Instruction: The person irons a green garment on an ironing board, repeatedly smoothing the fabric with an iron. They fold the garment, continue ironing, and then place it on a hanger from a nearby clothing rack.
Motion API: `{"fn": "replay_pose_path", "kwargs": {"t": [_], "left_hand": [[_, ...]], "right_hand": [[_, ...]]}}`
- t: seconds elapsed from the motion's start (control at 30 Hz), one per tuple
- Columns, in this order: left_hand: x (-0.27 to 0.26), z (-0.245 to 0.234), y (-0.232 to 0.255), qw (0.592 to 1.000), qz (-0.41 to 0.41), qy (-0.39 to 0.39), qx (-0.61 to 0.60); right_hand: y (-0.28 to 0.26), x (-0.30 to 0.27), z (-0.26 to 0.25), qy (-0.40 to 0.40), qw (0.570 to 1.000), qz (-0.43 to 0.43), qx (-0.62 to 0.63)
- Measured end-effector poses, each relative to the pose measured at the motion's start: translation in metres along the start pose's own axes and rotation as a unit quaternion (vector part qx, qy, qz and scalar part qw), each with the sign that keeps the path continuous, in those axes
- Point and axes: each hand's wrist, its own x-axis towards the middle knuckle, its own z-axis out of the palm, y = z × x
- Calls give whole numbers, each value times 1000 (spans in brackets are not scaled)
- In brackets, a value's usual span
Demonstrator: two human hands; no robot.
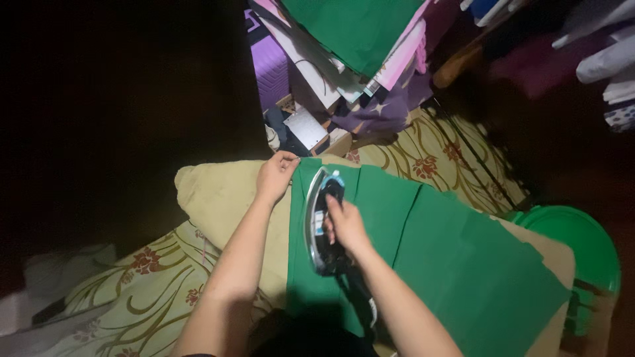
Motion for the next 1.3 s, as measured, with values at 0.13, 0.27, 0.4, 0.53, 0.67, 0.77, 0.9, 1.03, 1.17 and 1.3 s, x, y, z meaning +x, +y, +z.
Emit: {"fn": "replay_pose_path", "kwargs": {"t": [0.13, 0.27, 0.4, 0.53, 0.67, 0.77, 0.9, 1.03, 1.17, 1.3], "left_hand": [[3, 9, -22, 990, -8, 8, -143], [16, 19, -46, 950, 31, 11, -311], [23, 19, -64, 936, 51, 10, -347], [29, 14, -71, 910, 40, 1, -413], [24, 6, -68, 893, 21, -24, -449], [23, -1, -66, 882, -4, -39, -469], [22, 2, -67, 871, 20, -40, -490], [29, 9, -75, 887, 27, -35, -460], [33, 21, -88, 921, 67, -13, -383], [33, 21, -90, 913, 78, -18, -400]], "right_hand": [[0, 0, 10, -6, 1000, -4, 3], [-16, 26, 8, -21, 999, -41, 12], [-32, 51, 7, -35, 999, -30, 14], [-36, 56, 8, -33, 999, -17, -1], [-21, 28, 14, -50, 998, -23, -15], [-15, 19, 28, -53, 998, -32, 16], [-25, 29, 39, 5, 999, -51, -2], [-39, 41, 44, 36, 998, -46, -10], [-28, 32, 38, 26, 997, -57, -36], [2, 4, 30, 12, 999, -44, -28]]}}
